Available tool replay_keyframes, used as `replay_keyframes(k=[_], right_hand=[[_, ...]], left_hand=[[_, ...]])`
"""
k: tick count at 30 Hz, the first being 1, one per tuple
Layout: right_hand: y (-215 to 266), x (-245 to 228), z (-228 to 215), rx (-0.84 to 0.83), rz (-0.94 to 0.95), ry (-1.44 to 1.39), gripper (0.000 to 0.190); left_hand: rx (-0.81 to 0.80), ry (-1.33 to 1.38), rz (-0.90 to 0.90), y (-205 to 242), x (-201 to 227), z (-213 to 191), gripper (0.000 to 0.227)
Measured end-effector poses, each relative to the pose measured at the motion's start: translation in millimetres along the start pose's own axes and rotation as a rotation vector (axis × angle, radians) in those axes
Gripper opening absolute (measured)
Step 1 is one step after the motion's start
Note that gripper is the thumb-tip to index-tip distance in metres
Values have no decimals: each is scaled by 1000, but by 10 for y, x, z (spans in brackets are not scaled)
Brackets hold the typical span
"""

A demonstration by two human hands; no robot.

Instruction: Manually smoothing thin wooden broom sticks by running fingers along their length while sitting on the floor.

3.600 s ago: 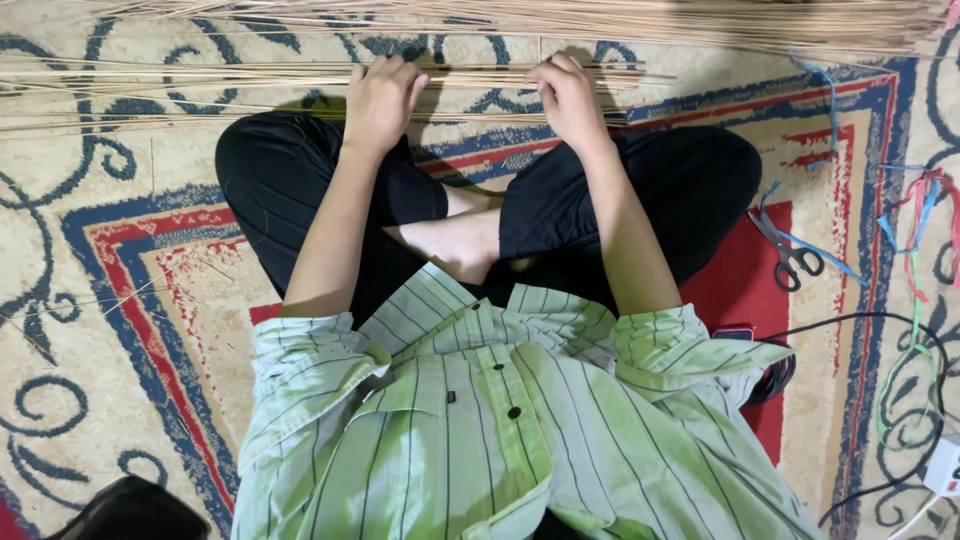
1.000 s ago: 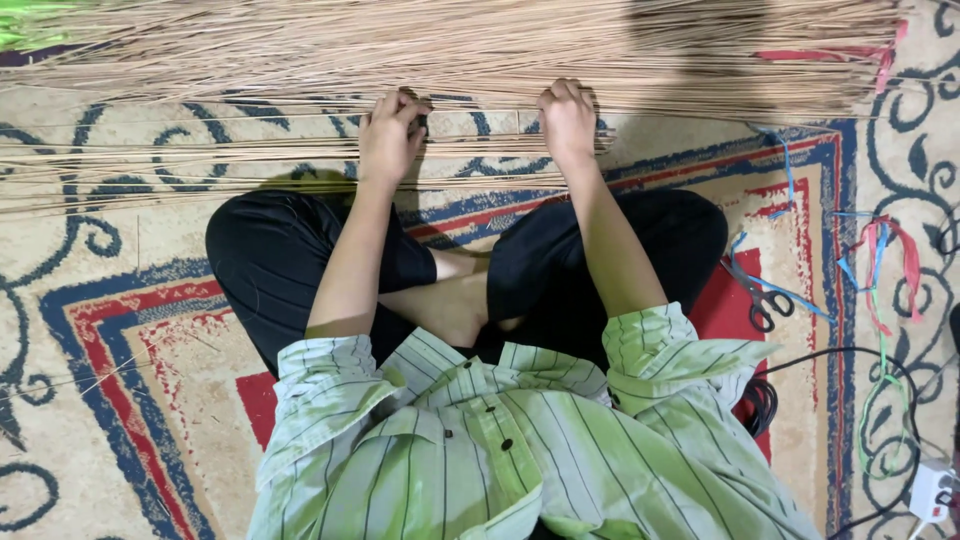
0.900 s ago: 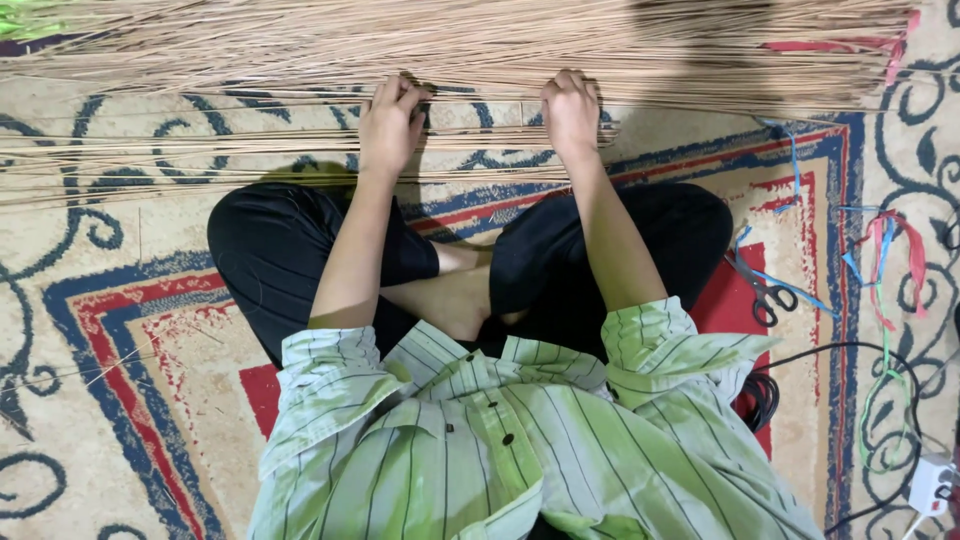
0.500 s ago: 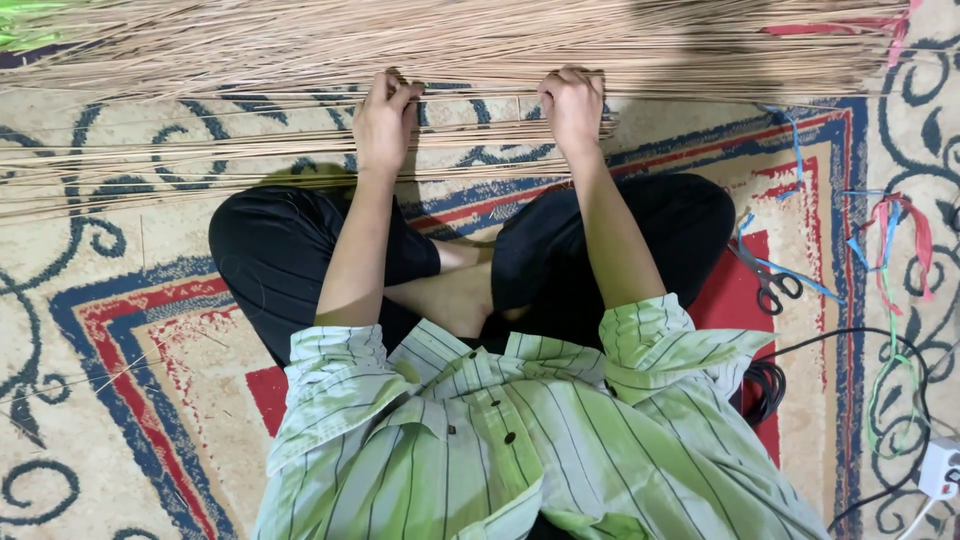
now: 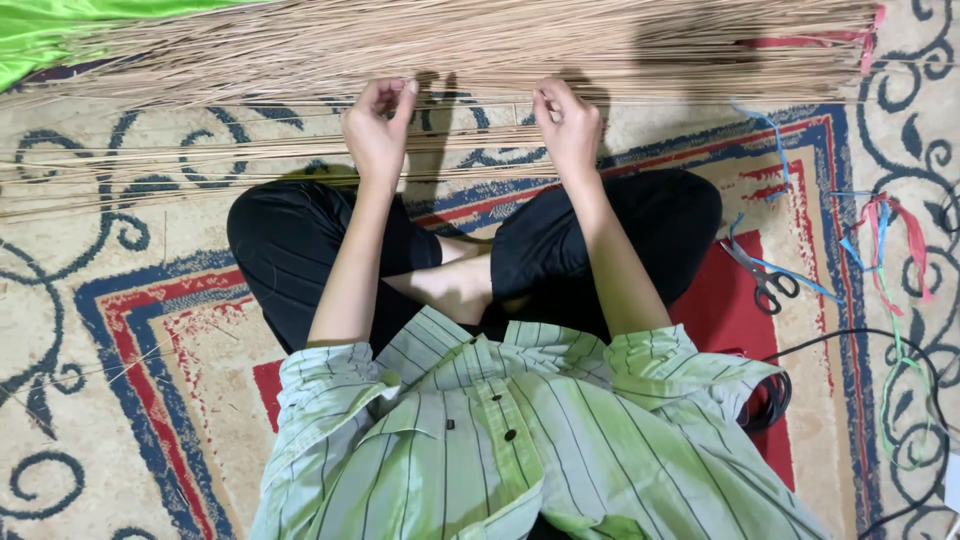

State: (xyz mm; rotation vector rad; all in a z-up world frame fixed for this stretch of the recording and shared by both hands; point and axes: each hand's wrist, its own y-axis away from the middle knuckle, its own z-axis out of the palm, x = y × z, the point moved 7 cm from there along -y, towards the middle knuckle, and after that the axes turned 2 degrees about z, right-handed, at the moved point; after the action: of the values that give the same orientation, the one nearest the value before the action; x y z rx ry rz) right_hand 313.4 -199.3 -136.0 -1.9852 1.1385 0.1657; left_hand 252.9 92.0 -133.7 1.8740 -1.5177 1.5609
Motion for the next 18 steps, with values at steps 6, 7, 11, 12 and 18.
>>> replay_keyframes(k=[6, 7, 11, 12, 18], right_hand=[[231, -599, -623, 495, 541, -934, 8], [251, -626, -742, 498, 537, -934, 8], [473, -559, -1214, 697, 746, -1209, 40], [510, -558, -1336, 707, 780, -1246, 48], [468, -1099, -1756, 526, 696, -1235, 37]], left_hand=[[225, 822, -183, 448, 462, -399, 19], [224, 823, -179, 503, 606, -533, 19], [319, 821, 31, 693, 1105, -1132, 28], [415, 799, 121, 752, 1190, -1323, 39], [793, 806, 71, 1043, 1283, -1657, 96]])
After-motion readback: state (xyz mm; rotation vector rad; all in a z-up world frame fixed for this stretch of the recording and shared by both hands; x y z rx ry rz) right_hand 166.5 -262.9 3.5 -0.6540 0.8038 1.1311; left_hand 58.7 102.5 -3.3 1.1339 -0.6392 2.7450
